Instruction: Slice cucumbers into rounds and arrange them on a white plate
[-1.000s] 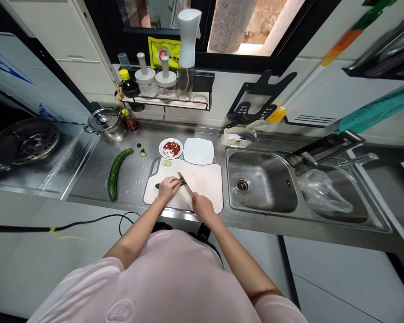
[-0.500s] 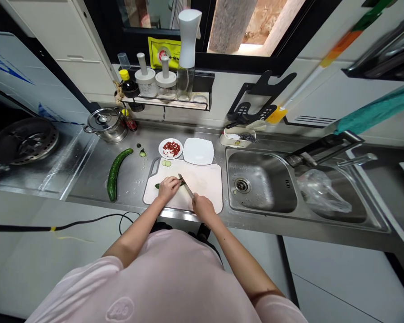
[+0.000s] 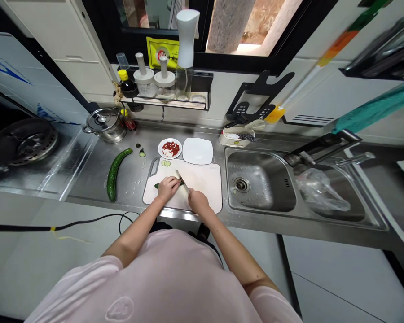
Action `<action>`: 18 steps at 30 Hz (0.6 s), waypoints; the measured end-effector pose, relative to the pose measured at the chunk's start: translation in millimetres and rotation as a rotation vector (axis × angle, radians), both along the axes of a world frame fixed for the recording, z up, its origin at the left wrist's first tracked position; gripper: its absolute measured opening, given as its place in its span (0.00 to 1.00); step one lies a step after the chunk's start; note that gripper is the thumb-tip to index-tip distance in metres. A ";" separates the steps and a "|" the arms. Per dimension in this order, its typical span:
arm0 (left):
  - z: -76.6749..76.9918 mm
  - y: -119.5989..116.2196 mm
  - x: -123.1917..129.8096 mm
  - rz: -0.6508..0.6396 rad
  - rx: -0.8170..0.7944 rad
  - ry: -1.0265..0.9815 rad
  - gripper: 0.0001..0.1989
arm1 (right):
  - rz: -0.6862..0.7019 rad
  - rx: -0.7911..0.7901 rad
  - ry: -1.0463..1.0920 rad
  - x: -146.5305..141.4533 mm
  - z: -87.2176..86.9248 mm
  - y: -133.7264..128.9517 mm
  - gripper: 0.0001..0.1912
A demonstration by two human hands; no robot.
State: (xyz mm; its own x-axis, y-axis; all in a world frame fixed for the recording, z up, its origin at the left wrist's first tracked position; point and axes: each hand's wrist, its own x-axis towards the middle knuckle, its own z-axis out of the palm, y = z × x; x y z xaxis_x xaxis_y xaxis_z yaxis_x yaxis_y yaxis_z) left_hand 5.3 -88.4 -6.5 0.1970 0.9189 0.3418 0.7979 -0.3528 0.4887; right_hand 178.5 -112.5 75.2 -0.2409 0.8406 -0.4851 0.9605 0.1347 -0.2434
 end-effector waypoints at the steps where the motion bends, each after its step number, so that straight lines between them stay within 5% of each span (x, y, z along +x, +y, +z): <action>1: 0.5 0.0 0.0 0.000 -0.002 0.001 0.10 | 0.000 0.004 0.002 -1.7 -0.7 1.7 0.14; 18: -3.4 -0.2 0.3 0.022 -0.002 -0.012 0.10 | 0.008 -0.015 -0.008 7.3 1.0 -7.7 0.12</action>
State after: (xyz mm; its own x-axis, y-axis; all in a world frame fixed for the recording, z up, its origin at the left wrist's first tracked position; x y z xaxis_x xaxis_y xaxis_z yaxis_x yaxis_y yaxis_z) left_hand 5.6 -88.6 -9.9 0.1724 0.9238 0.3419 0.7998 -0.3339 0.4988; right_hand 185.8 -120.2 76.2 -0.2439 0.8310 -0.4999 0.9612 0.1389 -0.2382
